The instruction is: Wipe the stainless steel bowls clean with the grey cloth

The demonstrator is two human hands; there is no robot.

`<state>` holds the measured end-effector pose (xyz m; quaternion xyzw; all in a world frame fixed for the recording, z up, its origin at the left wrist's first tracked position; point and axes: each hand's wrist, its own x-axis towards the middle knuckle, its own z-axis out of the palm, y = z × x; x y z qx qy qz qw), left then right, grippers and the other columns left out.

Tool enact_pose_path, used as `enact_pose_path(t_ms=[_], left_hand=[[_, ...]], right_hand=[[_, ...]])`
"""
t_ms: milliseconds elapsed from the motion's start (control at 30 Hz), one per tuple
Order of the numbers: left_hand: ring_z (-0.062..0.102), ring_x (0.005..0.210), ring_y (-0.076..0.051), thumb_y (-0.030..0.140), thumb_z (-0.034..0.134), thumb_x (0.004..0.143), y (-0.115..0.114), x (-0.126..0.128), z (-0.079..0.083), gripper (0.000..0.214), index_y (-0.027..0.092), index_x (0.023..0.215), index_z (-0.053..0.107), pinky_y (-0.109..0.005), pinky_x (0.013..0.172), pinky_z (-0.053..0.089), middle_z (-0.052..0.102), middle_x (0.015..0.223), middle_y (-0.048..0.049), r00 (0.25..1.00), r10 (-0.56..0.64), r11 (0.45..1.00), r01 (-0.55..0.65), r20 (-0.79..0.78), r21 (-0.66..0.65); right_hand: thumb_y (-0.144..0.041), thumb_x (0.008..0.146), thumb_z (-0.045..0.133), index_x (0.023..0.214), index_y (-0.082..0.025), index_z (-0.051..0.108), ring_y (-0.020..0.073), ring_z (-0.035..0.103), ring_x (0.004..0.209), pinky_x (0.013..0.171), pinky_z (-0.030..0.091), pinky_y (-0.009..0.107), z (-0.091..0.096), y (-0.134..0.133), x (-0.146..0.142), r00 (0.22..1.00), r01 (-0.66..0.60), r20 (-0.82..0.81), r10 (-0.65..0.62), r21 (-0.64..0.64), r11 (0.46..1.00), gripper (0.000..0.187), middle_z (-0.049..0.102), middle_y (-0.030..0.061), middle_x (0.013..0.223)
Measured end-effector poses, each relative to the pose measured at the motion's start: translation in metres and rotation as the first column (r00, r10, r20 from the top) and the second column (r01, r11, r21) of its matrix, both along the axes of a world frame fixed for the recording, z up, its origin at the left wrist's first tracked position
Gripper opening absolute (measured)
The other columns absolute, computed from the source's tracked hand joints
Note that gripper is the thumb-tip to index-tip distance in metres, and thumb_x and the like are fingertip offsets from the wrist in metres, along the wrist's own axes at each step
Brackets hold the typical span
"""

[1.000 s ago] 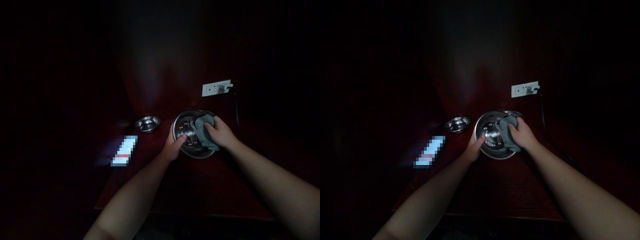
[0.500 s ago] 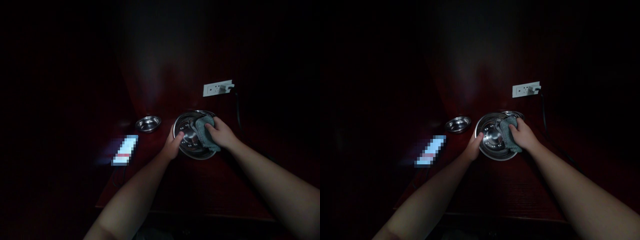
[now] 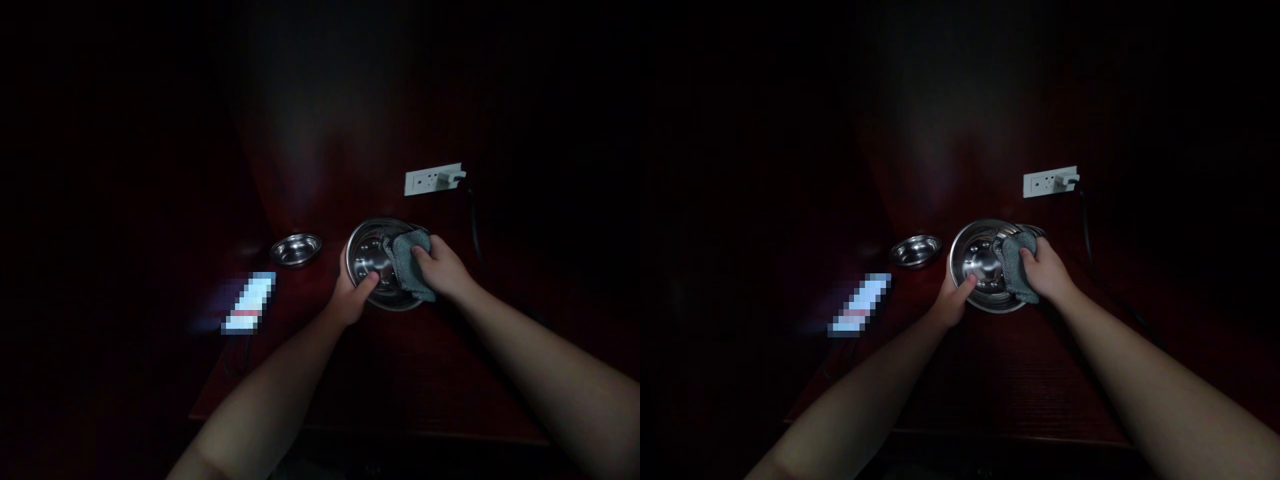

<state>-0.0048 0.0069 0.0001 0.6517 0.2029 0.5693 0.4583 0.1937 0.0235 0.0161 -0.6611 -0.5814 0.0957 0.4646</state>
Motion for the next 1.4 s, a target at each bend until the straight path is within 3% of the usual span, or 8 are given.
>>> enact_pose_path(t_ms=[467,733,1400], left_hand=[[0.045,0.125,-0.026,0.038,0.061,0.081,0.0029,-0.0001,0.0012,0.063,0.020,0.134,0.032,-0.045,0.110,0.027,0.047,0.135,-0.0127,0.999,0.033,0.999,-0.033,0.034,-0.017],[0.044,0.126,-0.024,0.038,0.061,0.082,0.0039,-0.0008,0.0015,0.062,0.020,0.134,0.033,-0.040,0.110,0.028,0.046,0.137,-0.0112,0.999,0.033,0.999,-0.032,0.042,-0.018],[0.046,0.124,-0.024,0.040,0.059,0.082,0.0054,-0.0030,0.0042,0.056,0.020,0.130,0.040,-0.040,0.109,0.030,0.050,0.133,-0.0099,0.998,0.045,0.998,-0.043,0.053,-0.043]], right_hand=[[-0.035,0.080,0.046,0.080,-0.023,0.044,0.0245,0.059,0.076,0.067,0.044,0.036,-0.0009,-0.0011,-0.0005,0.998,-0.040,0.047,0.040,0.005,0.999,0.012,0.060,0.0058,0.079],[-0.035,0.080,0.047,0.077,-0.024,0.042,0.0241,0.058,0.073,0.064,0.045,0.036,-0.0034,-0.0002,0.0004,0.996,-0.048,0.074,0.044,0.052,0.997,0.012,0.059,0.0044,0.074],[-0.035,0.080,0.047,0.080,-0.024,0.044,0.0242,0.058,0.074,0.066,0.046,0.036,-0.0025,-0.0013,0.0007,0.995,-0.063,0.079,0.059,0.059,0.996,0.012,0.060,0.0053,0.078]])
